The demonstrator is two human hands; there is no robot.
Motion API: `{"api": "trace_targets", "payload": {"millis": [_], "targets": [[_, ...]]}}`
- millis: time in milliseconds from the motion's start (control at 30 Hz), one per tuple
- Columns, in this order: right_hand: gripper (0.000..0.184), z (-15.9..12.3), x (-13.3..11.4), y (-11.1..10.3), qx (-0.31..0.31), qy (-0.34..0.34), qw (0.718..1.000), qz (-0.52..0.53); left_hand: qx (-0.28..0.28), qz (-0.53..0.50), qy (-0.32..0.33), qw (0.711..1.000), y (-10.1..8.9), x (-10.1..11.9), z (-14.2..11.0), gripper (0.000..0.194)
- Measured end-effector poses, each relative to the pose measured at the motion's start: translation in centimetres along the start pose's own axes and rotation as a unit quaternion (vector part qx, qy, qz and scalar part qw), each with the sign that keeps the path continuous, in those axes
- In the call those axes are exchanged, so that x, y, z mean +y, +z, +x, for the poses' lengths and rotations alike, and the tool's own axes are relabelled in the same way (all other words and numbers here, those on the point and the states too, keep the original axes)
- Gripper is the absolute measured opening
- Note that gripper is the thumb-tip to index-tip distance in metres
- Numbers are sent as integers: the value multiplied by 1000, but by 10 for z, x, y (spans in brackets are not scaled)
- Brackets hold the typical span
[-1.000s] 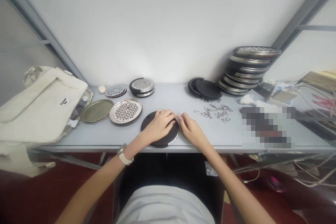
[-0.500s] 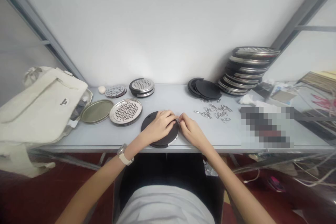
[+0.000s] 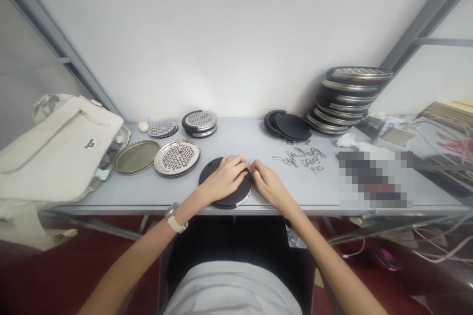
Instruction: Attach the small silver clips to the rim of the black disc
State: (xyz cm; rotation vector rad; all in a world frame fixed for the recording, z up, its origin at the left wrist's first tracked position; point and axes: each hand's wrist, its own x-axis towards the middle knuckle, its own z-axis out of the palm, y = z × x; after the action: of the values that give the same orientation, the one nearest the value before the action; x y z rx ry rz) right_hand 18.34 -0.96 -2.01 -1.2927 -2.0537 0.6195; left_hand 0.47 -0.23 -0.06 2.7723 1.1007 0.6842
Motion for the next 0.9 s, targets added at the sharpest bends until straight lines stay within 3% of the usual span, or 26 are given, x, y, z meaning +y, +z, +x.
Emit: {"api": "trace_targets", "payload": {"millis": [767,900], "targets": [[13,1,6,4,18,-9,1000,6,2,7,-2,1000,0,1,0,18],[5,0,8,6,37,9,999,12,8,18,-12,1000,0,1,0,18]]}}
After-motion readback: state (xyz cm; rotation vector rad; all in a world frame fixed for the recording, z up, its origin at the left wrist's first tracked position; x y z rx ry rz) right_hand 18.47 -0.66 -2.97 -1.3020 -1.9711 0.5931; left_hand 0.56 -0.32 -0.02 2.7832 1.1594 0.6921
